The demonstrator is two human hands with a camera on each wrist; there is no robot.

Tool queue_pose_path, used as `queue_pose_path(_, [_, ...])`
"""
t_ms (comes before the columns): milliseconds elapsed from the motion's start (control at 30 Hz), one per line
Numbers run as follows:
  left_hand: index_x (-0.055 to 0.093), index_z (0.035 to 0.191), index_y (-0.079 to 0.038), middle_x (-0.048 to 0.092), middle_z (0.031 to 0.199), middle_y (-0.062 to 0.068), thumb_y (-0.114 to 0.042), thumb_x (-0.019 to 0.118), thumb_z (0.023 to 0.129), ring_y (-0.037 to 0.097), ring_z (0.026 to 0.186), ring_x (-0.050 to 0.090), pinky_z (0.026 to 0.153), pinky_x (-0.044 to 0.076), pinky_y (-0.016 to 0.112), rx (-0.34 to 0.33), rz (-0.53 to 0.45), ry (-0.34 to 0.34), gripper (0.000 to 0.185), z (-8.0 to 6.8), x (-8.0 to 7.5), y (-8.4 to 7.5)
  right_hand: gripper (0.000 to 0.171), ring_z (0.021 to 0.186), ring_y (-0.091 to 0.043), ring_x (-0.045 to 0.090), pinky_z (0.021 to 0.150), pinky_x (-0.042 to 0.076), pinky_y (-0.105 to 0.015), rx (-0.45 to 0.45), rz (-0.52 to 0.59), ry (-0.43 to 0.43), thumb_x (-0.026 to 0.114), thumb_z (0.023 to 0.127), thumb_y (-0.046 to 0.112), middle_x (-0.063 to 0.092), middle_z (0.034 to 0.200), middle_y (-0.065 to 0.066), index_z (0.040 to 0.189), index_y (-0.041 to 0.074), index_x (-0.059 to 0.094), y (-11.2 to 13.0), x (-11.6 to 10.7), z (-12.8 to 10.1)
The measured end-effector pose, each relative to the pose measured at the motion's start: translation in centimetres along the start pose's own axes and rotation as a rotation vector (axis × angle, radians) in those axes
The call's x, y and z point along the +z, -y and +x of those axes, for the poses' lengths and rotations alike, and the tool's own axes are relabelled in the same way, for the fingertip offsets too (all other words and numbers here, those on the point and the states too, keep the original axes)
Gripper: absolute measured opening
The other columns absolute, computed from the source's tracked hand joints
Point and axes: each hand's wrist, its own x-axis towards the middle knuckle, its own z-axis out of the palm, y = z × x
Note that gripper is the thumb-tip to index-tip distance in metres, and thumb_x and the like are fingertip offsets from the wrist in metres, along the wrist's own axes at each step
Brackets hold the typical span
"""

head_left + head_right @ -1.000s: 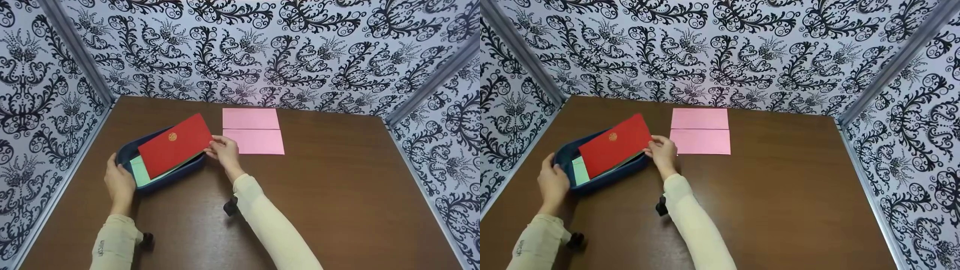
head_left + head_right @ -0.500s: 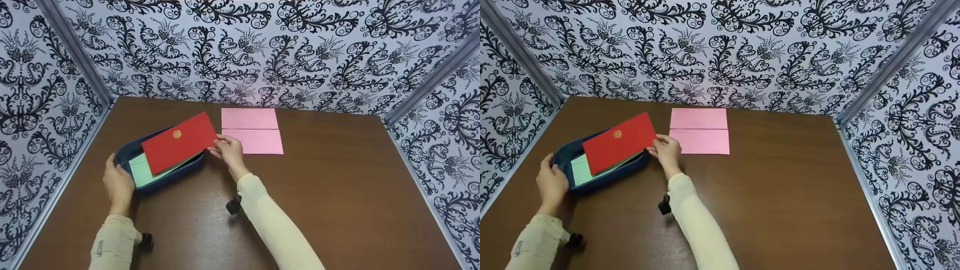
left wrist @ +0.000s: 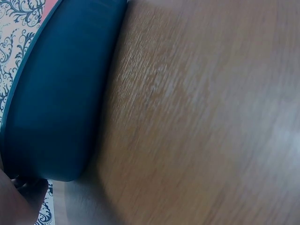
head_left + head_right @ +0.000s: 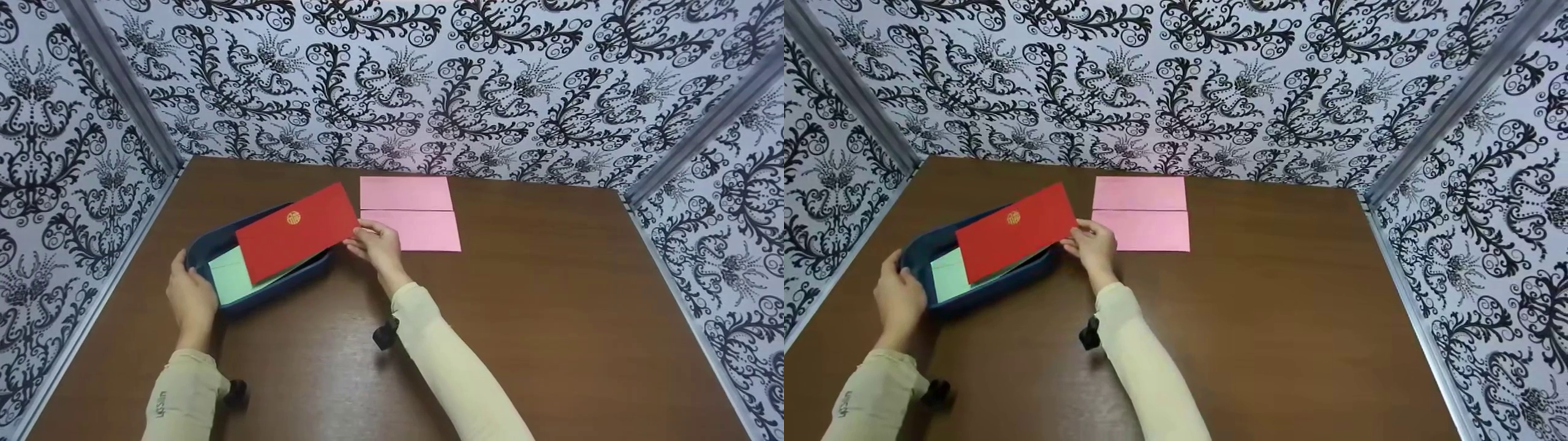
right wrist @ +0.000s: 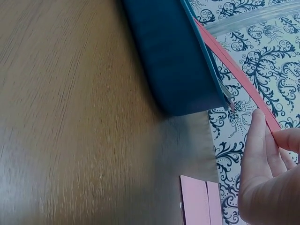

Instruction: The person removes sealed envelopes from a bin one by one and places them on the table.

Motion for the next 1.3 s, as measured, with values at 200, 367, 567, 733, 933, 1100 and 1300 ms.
queue_pose_path(200, [0.026,0.157,-0.007,0.037,0.156,0.026,-0.011,0.025,0.107,0.045,0.143,0.036,0.12,0.029,0.056,0.014,0.015,-0.012,0.05,0.1,0.0,-0.1,0.031,0.063,-0.01,0.07,0.073,0.062,-0.03,0.005,-0.007,0.001,0.059,0.095,-0.002,0.068,0.078,-0.002,0.125,-0.007,0.062,0.1,-0.3,0.1])
queue_pose_path(367, [0.026,0.157,-0.006,0.037,0.156,0.027,-0.01,0.025,0.107,0.045,0.143,0.037,0.119,0.03,0.056,0.02,0.014,-0.017,0.05,0.1,-0.1,-0.1,0.031,0.064,-0.01,0.071,0.077,0.062,-0.033,-0.005,-0.007,0.003,0.059,0.095,-0.002,0.068,0.078,-0.003,0.126,-0.008,0.061,0.3,-0.7,0.0])
queue_pose_path(567, [0.024,0.158,-0.007,0.035,0.158,0.025,-0.012,0.024,0.107,0.043,0.145,0.035,0.12,0.03,0.055,0.005,0.017,-0.001,0.05,0.0,-0.2,-0.2,0.031,0.065,-0.01,0.071,0.082,0.061,-0.038,-0.005,-0.018,-0.01,0.059,0.095,-0.001,0.07,0.079,-0.002,0.125,-0.007,0.063,0.3,-1.1,0.0])
queue_pose_path(733, [0.023,0.158,-0.007,0.033,0.159,0.024,-0.012,0.023,0.108,0.042,0.146,0.034,0.121,0.029,0.054,0.002,0.008,0.009,0.051,-0.1,-0.2,-0.2,0.031,0.066,-0.01,0.071,0.082,0.061,-0.038,0.007,-0.006,-0.011,0.06,0.095,0.0,0.071,0.079,-0.002,0.125,-0.007,0.062,0.1,-1.3,0.0])
queue_pose_path(933, [0.023,0.158,-0.007,0.033,0.159,0.023,-0.013,0.023,0.107,0.041,0.147,0.033,0.122,0.028,0.053,0.011,-0.002,0.009,0.051,-0.1,-0.2,-0.1,0.031,0.068,-0.011,0.072,0.076,0.062,-0.031,0.017,-0.003,-0.028,0.06,0.096,0.001,0.072,0.084,-0.005,0.126,-0.006,0.063,0.1,-1.6,0.0])
queue_pose_path(1100, [0.023,0.158,-0.007,0.033,0.159,0.024,-0.012,0.023,0.107,0.042,0.146,0.034,0.121,0.028,0.054,0.014,-0.001,0.01,0.051,-0.1,-0.1,-0.1,0.029,0.068,-0.011,0.072,0.075,0.062,-0.03,0.021,-0.001,-0.04,0.061,0.095,0.001,0.071,0.084,-0.005,0.124,-0.005,0.064,0.1,-2.0,0.1])
queue_pose_path(1300, [0.026,0.157,-0.006,0.039,0.153,0.03,-0.009,0.025,0.107,0.049,0.14,0.038,0.118,0.031,0.058,0.015,0.026,-0.013,0.05,-0.1,0.0,-0.1,0.024,0.065,-0.011,0.071,0.07,0.062,-0.027,0.027,0.031,-0.042,0.059,0.095,-0.001,0.069,0.076,-0.002,0.118,-0.007,0.065,-0.1,-2.3,0.4])
